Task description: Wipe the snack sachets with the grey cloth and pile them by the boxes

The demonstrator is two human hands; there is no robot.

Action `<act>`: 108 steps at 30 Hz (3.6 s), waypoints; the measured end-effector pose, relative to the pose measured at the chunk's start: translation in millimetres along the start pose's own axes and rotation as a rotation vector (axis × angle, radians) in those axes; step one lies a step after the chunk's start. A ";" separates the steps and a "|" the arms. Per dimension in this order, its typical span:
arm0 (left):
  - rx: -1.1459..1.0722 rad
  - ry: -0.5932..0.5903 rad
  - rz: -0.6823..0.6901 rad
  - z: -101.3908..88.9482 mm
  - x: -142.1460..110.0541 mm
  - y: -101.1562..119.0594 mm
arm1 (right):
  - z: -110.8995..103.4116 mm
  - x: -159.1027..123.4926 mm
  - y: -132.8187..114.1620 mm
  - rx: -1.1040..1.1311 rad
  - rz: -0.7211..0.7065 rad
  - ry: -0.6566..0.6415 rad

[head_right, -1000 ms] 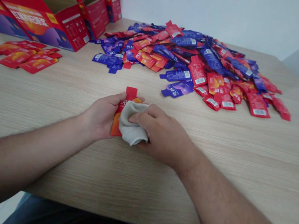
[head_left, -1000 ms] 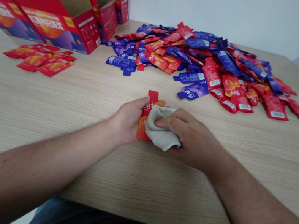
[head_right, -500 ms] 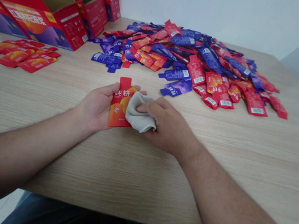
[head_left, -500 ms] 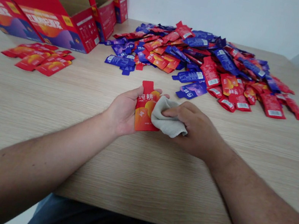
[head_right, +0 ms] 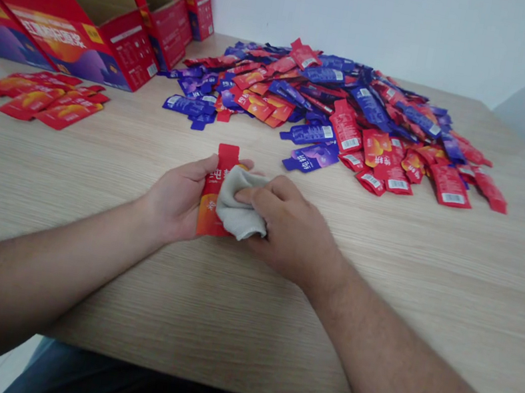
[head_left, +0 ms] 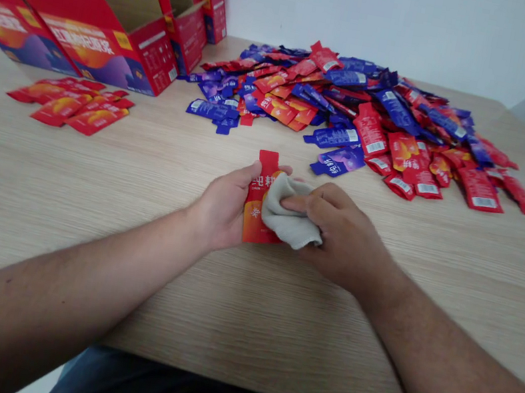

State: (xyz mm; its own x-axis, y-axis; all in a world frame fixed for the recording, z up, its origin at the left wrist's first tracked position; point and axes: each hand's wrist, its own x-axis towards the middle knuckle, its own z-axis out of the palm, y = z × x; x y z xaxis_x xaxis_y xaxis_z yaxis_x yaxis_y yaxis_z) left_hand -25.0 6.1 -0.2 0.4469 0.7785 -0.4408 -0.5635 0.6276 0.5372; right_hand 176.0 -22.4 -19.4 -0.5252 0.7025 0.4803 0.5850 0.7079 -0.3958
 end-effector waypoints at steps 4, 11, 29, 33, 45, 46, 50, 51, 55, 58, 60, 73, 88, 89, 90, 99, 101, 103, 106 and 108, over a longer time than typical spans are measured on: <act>0.037 0.092 -0.033 9.6 -5.8 -17.2 | -0.5 0.9 -3.6 -0.079 0.047 0.022; 0.265 0.137 -0.049 6.2 -8.9 -18.9 | -3.8 3.0 5.4 -0.121 0.082 0.086; 0.353 0.059 -0.075 5.7 -11.5 -18.6 | -4.9 3.1 10.0 -0.124 0.099 0.146; 0.326 0.076 -0.051 4.7 -10.9 -18.4 | -4.5 2.9 7.3 -0.093 0.055 0.062; 0.316 0.066 -0.082 1.9 -8.3 -18.2 | -5.9 3.1 7.1 -0.101 0.100 0.038; 0.316 0.057 -0.097 1.8 -8.1 -18.0 | -6.1 3.2 7.4 -0.109 0.113 0.056; 0.290 0.055 -0.050 2.0 -8.3 -18.2 | -5.3 2.6 4.0 -0.076 0.073 -0.006; 0.288 0.061 -0.040 2.1 -8.5 -18.2 | -5.1 2.5 3.2 -0.065 0.060 -0.022; 0.310 0.057 -0.095 2.5 -8.9 -17.2 | -5.6 2.9 3.1 -0.103 0.101 0.040; 0.260 0.037 -0.061 2.7 -8.6 -17.8 | -6.2 2.5 1.1 -0.093 0.093 0.006; 0.230 0.048 -0.013 2.4 -8.3 -18.4 | -5.9 2.1 0.3 -0.062 0.063 -0.048; 0.272 0.041 -0.073 1.3 -6.5 -17.7 | -6.3 2.6 0.5 -0.076 0.094 -0.026; 0.248 0.179 0.041 -0.5 -5.1 -15.5 | -4.5 -0.7 -34.6 -0.107 -0.017 -0.260; 0.252 0.204 0.078 0.6 -5.1 -13.3 | -4.1 -0.9 -35.9 -0.101 -0.036 -0.283; 0.251 0.223 0.104 2.1 -5.1 -11.2 | -4.2 -0.9 -36.2 -0.093 -0.055 -0.303; 0.163 0.124 -0.010 5.1 -3.6 -10.3 | -15.9 1.7 -10.9 -0.122 0.031 -0.216; 0.170 0.096 -0.011 4.2 -4.6 -11.7 | -14.1 2.8 -4.8 -0.149 0.065 -0.154; 0.225 0.088 -0.036 3.8 -7.0 -12.0 | -12.2 3.8 0.4 -0.165 0.077 -0.091; 0.322 0.084 -0.130 3.5 -10.9 -12.0 | -11.6 4.4 3.9 -0.182 0.082 0.020; 0.325 0.055 -0.146 3.3 -12.0 -12.6 | -11.7 4.1 2.6 -0.160 0.069 0.023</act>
State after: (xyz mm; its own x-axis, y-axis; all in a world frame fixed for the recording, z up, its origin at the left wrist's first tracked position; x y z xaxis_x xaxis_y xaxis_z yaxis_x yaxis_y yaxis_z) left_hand -21.0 -11.1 0.7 0.4634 0.6840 -0.5634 -0.2418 0.7092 0.6622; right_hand 182.6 -18.6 -9.3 -0.4672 0.7456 0.4752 0.7109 0.6363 -0.2995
